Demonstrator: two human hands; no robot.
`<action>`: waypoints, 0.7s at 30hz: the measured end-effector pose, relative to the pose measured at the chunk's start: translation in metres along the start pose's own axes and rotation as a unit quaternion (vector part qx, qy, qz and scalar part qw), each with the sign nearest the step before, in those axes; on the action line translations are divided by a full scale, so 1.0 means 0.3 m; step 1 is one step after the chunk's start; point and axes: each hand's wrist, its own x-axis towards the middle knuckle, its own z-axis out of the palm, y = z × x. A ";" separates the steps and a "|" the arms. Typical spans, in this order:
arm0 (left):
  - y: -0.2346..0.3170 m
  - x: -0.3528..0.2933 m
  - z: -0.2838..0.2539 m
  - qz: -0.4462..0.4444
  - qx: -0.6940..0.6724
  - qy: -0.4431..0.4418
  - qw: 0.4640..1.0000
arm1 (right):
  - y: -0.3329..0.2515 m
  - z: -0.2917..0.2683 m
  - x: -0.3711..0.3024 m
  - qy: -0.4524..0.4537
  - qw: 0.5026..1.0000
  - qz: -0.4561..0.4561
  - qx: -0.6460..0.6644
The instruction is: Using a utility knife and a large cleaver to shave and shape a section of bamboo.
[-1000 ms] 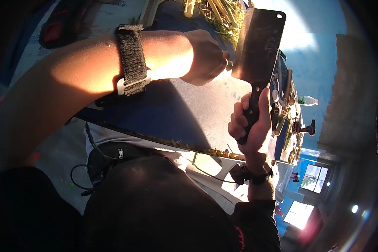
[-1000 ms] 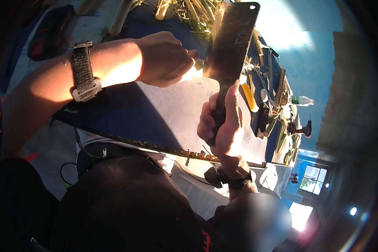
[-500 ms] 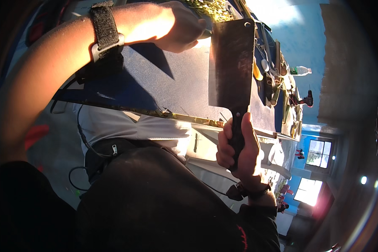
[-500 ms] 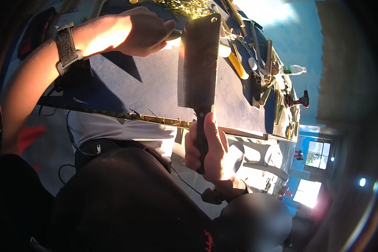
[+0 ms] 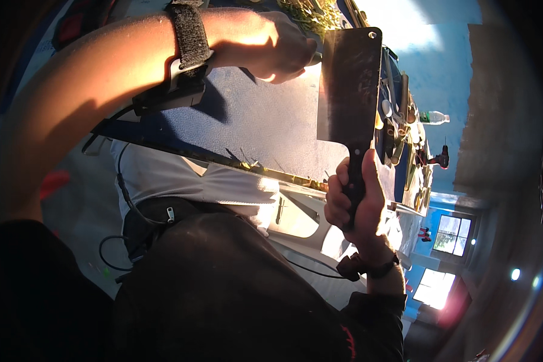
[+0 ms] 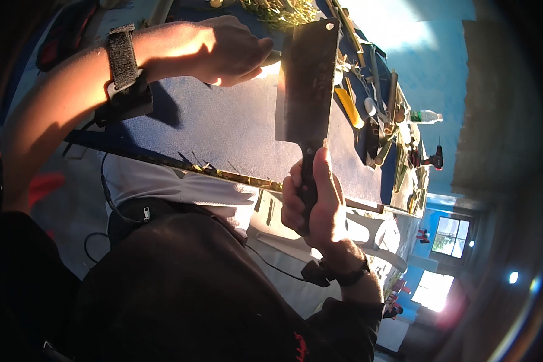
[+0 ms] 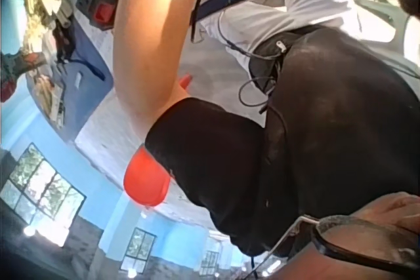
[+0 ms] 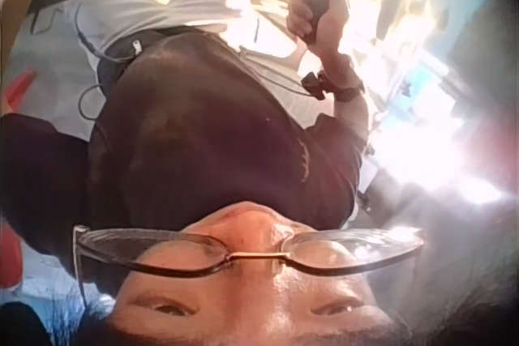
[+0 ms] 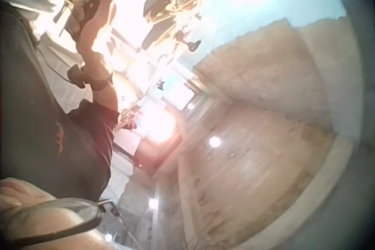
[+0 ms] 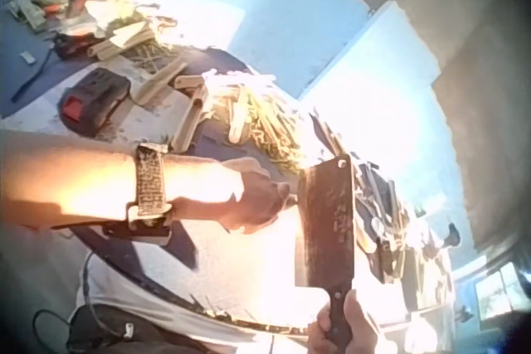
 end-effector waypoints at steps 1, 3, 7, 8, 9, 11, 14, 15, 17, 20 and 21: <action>-0.009 0.002 0.012 0.015 -0.012 0.005 1.000 | 0.001 0.003 0.026 -0.004 1.000 -0.010 -0.007; -0.022 0.000 0.027 0.041 -0.037 0.041 0.998 | -0.002 0.013 0.079 -0.008 0.999 -0.033 0.012; -0.026 -0.001 -0.003 0.103 0.000 -0.012 0.995 | -0.074 0.035 0.181 -0.014 0.997 -0.068 0.018; -0.019 0.007 -0.023 0.102 0.044 -0.046 0.993 | -0.097 0.041 0.210 -0.023 0.997 -0.070 0.028; -0.016 -0.009 -0.034 0.060 0.016 -0.054 0.997 | -0.120 0.046 0.238 -0.024 0.996 -0.075 0.039; -0.012 -0.029 -0.061 0.040 -0.057 -0.022 0.997 | -0.151 0.054 0.272 -0.048 0.994 -0.095 0.010; -0.003 -0.049 -0.073 0.029 -0.071 0.011 0.997 | -0.171 0.053 0.290 -0.065 0.993 -0.096 0.006; 0.000 -0.049 -0.073 0.030 -0.068 0.013 0.997 | -0.167 0.051 0.285 -0.061 0.994 -0.092 0.018; 0.002 -0.032 -0.069 0.046 -0.024 -0.022 0.998 | -0.152 0.044 0.261 -0.056 0.994 -0.086 0.037; 0.003 -0.014 -0.079 0.078 0.036 -0.064 0.994 | -0.101 0.038 0.201 -0.050 0.992 -0.046 0.107; 0.000 -0.019 -0.085 0.066 -0.003 -0.051 0.996 | -0.077 0.037 0.172 -0.045 0.994 -0.039 0.094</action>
